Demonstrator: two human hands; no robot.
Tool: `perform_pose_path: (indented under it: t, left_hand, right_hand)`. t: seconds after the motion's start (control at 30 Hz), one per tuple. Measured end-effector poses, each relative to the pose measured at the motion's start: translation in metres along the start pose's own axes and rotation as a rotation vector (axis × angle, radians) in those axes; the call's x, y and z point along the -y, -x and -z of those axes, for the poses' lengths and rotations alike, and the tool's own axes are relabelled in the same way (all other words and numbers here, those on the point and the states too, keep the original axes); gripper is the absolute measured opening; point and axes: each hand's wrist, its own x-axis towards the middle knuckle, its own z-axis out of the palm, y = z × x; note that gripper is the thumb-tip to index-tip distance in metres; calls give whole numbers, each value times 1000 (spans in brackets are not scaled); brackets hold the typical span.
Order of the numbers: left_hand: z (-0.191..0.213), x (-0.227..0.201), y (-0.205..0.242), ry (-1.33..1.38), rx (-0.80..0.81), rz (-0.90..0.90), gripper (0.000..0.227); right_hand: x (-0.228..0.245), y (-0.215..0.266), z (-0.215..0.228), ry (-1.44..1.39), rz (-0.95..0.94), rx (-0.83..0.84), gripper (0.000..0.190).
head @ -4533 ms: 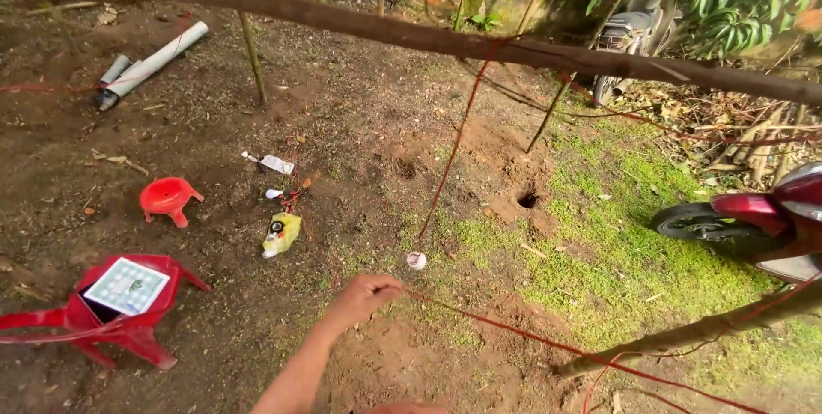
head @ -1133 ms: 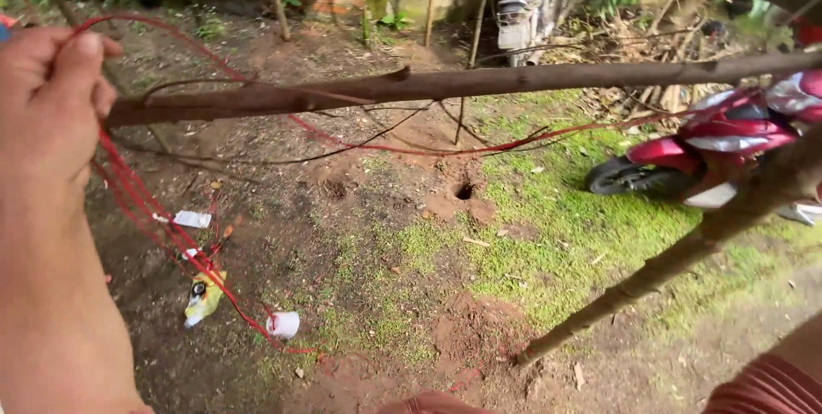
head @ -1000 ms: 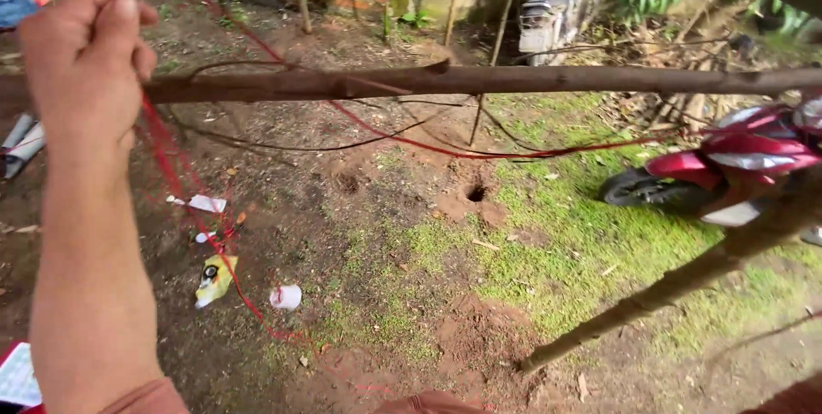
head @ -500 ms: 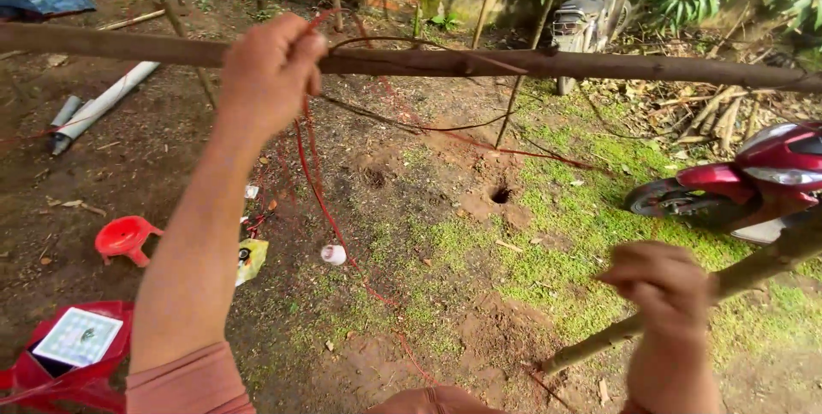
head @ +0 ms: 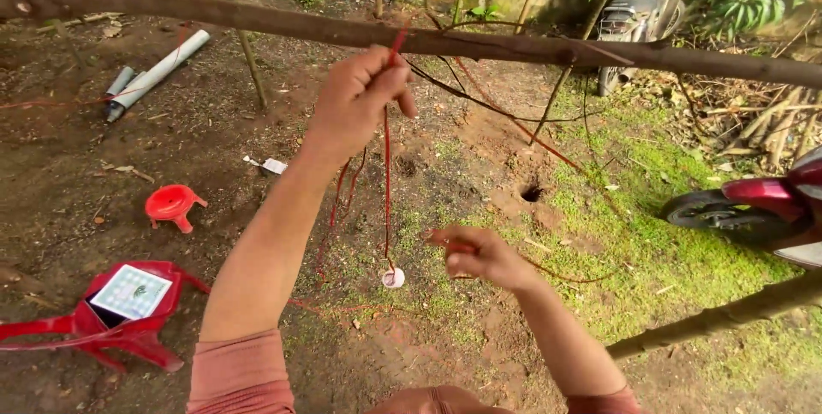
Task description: Stripping electrical wires and connecting them to a light bulb socket.
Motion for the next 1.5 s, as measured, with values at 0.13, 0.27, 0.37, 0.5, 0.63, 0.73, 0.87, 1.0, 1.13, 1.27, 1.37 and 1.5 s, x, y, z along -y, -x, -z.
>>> perform_pose_path:
  t: [0.13,0.27,0.37,0.5,0.63,0.73,0.87,1.0,1.13,1.27,1.37,1.5]
  left_hand:
    - [33,-33,21,-16,33,-86,13]
    - [51,-19,55,-73,100,-19,14]
    - [60,10,67,-91,149,196,13]
    - [65,62,84,-110,177,286,11]
    - [86,109,99,-247,202,354,8]
    - [100,129,111,-525,115,722,8]
    - [144,203,153,-795,132,768,13]
    - [184,264,204,-964,-19,799,21]
    - [189,181,187,-623,-306,798,19]
    - [188,54,127,-591,-370,526,24]
    - [178,-35,71,-543,-334,406,29]
    - [173,-89,2,-458,-331,214,30]
  right_hand:
    - [-63,-1,-25,-24,43,276,42]
    - [-148,47,-43,-169,-376,102,39]
    - [-254,135,-80,179,-952,-123,41]
    - [-289,191,-115,40,-1208,-228,33]
    - [-261,160,-122,-2,-1260,-333,34]
    - [-238,147,-130,-38,-1307,-418,36]
    - [-112,45,-78,-148,-942,-619,41]
    - [-105,1,9,-482,-315,-722,24]
    - [-26,-50,52,-515,-217,-892,28]
    - [42,-121,87,-490,-47,-901,20]
    - [49,-176,143,-409,174,-805,6]
    - [93,-246,161,-239,542,-336,25]
